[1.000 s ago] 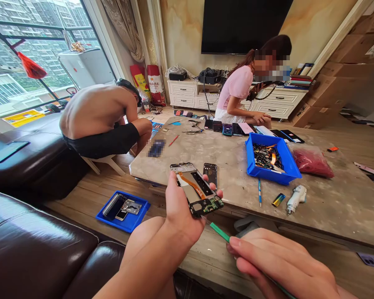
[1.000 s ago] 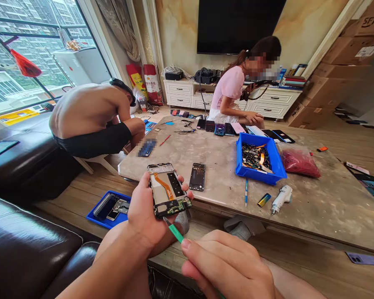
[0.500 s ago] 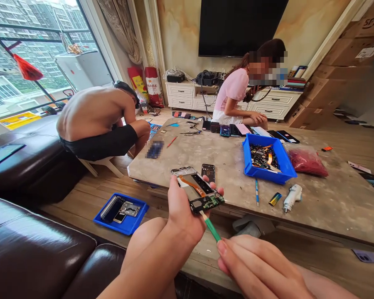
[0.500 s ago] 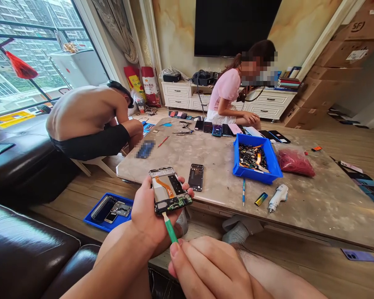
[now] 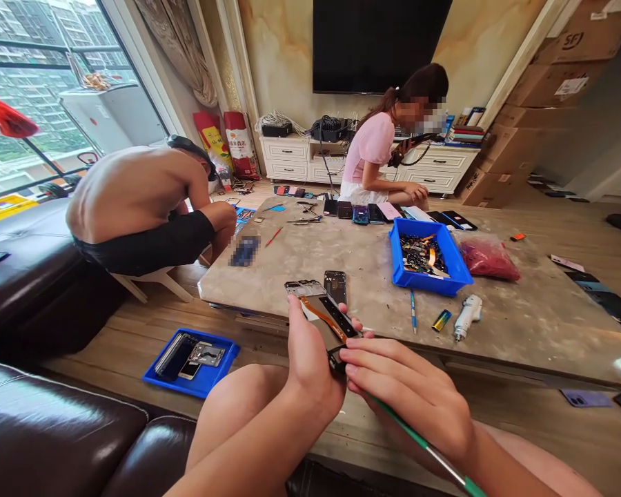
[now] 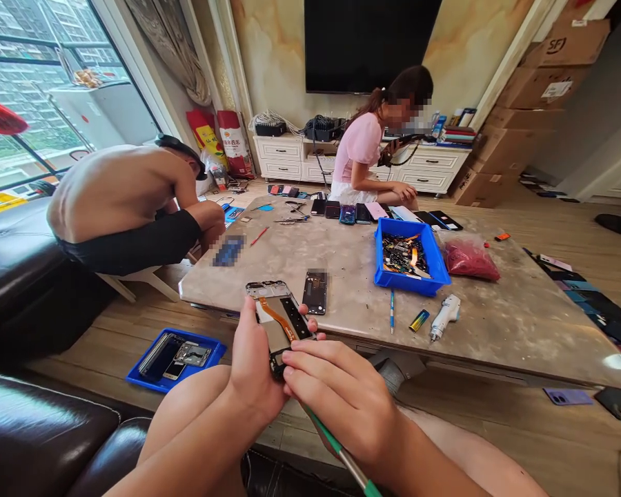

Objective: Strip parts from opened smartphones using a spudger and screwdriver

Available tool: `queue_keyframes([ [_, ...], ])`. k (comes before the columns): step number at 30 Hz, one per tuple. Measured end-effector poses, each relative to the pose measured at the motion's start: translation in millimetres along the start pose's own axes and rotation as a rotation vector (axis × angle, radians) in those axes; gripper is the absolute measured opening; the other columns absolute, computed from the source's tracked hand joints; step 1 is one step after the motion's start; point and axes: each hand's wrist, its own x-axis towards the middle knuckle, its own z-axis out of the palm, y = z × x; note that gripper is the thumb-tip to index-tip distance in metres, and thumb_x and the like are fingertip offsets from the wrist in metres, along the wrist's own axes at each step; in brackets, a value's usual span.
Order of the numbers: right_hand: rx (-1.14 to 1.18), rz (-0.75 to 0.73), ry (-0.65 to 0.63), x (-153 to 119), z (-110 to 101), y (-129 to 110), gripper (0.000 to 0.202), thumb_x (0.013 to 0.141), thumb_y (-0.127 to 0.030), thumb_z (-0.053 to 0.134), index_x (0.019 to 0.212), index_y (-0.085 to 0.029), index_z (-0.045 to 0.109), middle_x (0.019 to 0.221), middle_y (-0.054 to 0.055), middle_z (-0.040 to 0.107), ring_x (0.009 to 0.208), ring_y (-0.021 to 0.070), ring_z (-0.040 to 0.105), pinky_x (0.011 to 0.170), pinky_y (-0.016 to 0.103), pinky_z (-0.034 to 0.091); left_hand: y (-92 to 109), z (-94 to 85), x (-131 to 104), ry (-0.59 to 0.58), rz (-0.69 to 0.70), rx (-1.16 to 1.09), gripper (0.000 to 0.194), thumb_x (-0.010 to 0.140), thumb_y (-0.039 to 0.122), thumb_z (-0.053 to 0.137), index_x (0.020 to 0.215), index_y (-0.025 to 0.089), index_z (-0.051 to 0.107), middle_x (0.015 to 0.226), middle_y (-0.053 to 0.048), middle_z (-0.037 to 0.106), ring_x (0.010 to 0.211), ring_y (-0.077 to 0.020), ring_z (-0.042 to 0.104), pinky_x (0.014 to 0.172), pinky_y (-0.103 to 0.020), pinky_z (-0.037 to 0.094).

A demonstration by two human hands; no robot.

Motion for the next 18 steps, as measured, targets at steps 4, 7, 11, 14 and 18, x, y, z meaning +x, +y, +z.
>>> queue_keyframes([
  [4,0.012,0.022,0.098,1.0,2.3,-0.3,0.021,0.097,-0.001,0.061,0.114,-0.009,0.069,0.113,0.013,0.074,0.116,0.0212,0.069,0.104,0.036,0.060,-3.8,2.4,2.7,0.040,0.038,0.001,0.070,0.097,0.074,0.029,0.081,0.015,0.062,0.061,-0.005,0.058,0.052,-0.0179,0.059,0.055,-0.033,0.057],
  [7,0.067,0.053,0.103,3.4,1.7,-1.0,0.023,0.096,0.002,0.060,0.113,-0.010,0.068,0.110,0.012,0.075,0.111,0.0190,0.071,0.102,0.033,0.060,-4.5,2.9,4.4,0.051,0.042,-0.009,0.069,0.097,0.075,0.031,0.082,0.015,0.062,0.063,-0.005,0.060,0.051,-0.0171,0.059,0.054,-0.032,0.056],
  [11,0.095,0.089,0.094,5.5,-0.4,-2.9,0.021,0.096,0.002,0.059,0.111,-0.010,0.068,0.110,0.011,0.075,0.112,0.0166,0.071,0.105,0.029,0.057,-5.5,2.0,4.8,0.052,0.060,0.004,0.069,0.097,0.075,0.031,0.082,0.015,0.062,0.062,-0.004,0.061,0.049,-0.0170,0.059,0.053,-0.032,0.055],
  [14,0.107,0.120,0.102,6.4,-0.8,-4.9,0.018,0.097,0.000,0.059,0.108,-0.011,0.068,0.109,0.009,0.075,0.110,0.0137,0.071,0.107,0.024,0.054,-6.0,2.0,5.2,0.056,0.092,0.019,0.067,0.098,0.074,0.032,0.081,0.016,0.062,0.062,-0.004,0.061,0.049,-0.0170,0.059,0.052,-0.032,0.055],
  [18,0.103,0.160,0.093,7.0,-1.8,-5.2,0.018,0.098,-0.002,0.059,0.108,-0.014,0.068,0.111,0.006,0.076,0.109,0.0128,0.072,0.109,0.023,0.053,-6.5,3.0,6.0,0.063,0.100,0.033,0.068,0.097,0.075,0.032,0.080,0.016,0.061,0.061,-0.004,0.061,0.048,-0.0170,0.059,0.050,-0.031,0.054],
])
